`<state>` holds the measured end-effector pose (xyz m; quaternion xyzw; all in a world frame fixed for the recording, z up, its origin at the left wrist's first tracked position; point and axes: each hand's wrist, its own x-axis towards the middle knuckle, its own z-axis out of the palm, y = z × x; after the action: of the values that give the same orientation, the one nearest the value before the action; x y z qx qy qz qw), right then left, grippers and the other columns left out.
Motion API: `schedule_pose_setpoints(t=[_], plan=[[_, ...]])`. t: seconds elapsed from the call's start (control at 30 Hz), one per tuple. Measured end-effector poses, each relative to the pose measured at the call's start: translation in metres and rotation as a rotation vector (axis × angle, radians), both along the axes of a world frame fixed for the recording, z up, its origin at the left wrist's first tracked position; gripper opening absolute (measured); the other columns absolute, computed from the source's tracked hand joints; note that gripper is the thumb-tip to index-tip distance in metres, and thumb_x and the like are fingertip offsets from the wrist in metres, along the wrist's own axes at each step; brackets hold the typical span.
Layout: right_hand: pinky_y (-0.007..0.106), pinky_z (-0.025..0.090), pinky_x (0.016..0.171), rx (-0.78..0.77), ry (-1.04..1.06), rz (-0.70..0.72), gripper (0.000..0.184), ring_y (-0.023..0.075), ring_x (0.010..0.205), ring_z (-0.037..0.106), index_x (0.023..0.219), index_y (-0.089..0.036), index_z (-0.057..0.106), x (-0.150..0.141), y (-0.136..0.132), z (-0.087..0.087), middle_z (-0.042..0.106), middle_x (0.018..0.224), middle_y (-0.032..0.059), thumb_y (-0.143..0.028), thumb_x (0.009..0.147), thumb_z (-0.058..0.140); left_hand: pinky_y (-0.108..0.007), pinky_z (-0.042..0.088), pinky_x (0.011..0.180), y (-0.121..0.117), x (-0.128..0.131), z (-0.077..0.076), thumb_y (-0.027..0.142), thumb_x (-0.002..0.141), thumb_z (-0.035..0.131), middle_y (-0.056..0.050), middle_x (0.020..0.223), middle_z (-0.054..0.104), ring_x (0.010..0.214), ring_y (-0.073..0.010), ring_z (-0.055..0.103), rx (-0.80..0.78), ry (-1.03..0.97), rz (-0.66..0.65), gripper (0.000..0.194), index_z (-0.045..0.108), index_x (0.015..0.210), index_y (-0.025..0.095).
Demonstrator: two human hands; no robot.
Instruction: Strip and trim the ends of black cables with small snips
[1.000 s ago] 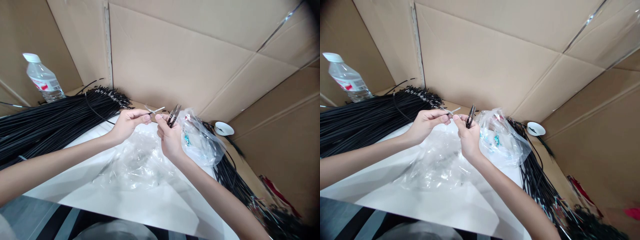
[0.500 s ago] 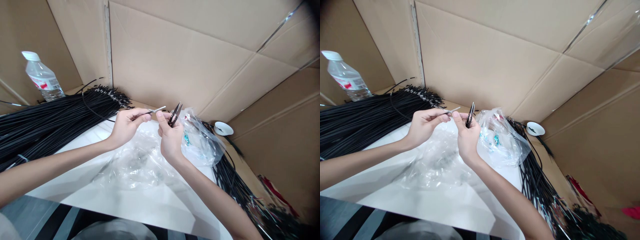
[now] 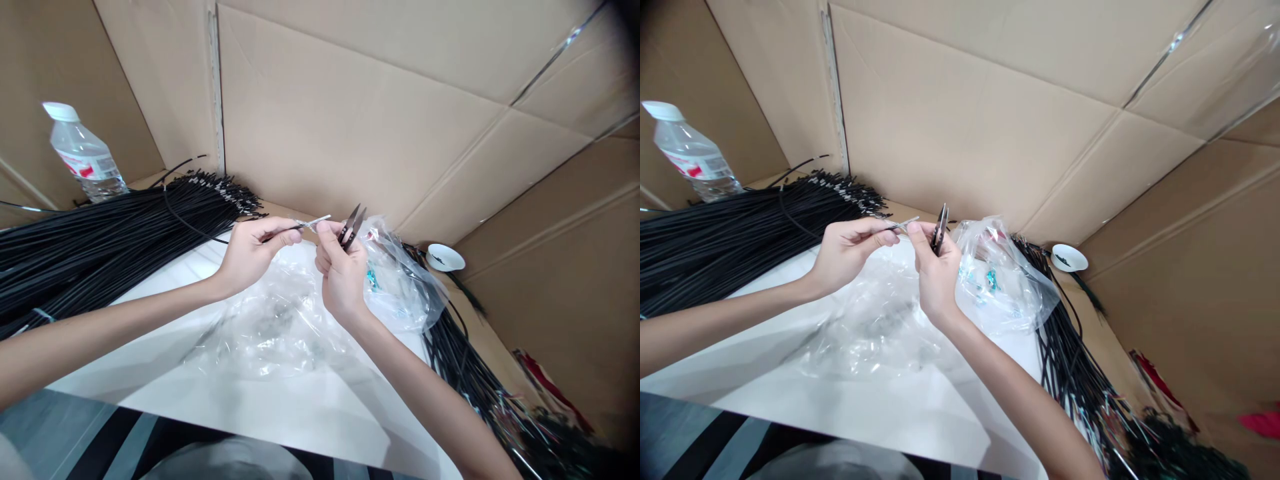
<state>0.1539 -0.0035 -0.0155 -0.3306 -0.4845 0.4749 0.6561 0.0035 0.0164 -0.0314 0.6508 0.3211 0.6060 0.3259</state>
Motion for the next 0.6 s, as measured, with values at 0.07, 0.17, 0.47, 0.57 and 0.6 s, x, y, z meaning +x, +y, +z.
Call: schedule_pose_setpoints(t=[0.07,0.17,0.47,0.57,0.6], plan=[[0.026,0.019,0.045,0.009,-0.008,-0.007,0.02,0.0067,0.047,0.023,0.082,-0.021,0.067,0.0,-0.001,0.0,0.033,0.055,-0.0088,-0.038,0.078,0.078,-0.025,0.049,0.068,0.0,0.0,0.0,0.04,0.085,0.078,-0.001,0.084,0.076,0.076,-0.0156,0.065,-0.005,-0.007,-0.01,0.019,0.081,0.092,0.024],[0.026,0.024,0.048,0.037,-0.048,-0.042,0.021,0.0075,0.049,0.026,0.086,-0.022,0.068,-0.001,-0.002,0.0,0.035,0.057,-0.0088,-0.035,0.076,0.08,-0.024,0.048,0.069,0.0,0.0,0.0,0.037,0.086,0.078,-0.001,0.086,0.076,0.077,-0.0146,0.065,-0.003,-0.002,-0.016,0.016,0.081,0.094,0.024],[0.028,0.019,0.046,-0.086,-0.039,-0.013,0.026,0.0074,0.048,0.024,0.076,-0.021,0.062,-0.004,-0.005,0.003,0.036,0.057,-0.0081,-0.043,0.077,0.077,-0.026,0.048,0.069,-0.003,0.0,0.002,0.032,0.086,0.077,-0.001,0.086,0.076,0.077,-0.0152,0.064,0.012,-0.011,-0.026,0.01,0.081,0.089,0.023],[0.029,0.012,0.045,-0.189,0.03,0.097,0.025,0.0067,0.046,0.014,0.075,-0.021,0.06,-0.005,-0.008,0.008,0.024,0.054,-0.0109,-0.039,0.077,0.076,-0.026,0.047,0.068,-0.002,0.0,0.001,0.033,0.087,0.076,-0.001,0.084,0.075,0.075,-0.0155,0.064,0.045,-0.007,-0.01,0.011,0.08,0.087,0.023],[0.029,0.011,0.045,-0.205,0.049,0.125,0.024,0.0066,0.046,0.012,0.075,-0.021,0.059,-0.006,-0.009,0.01,0.022,0.054,-0.0112,-0.038,0.076,0.077,-0.027,0.047,0.068,-0.002,0.0,0.001,0.034,0.087,0.076,-0.001,0.083,0.075,0.074,-0.0158,0.064,0.06,0.002,-0.002,0.012,0.08,0.087,0.022]])
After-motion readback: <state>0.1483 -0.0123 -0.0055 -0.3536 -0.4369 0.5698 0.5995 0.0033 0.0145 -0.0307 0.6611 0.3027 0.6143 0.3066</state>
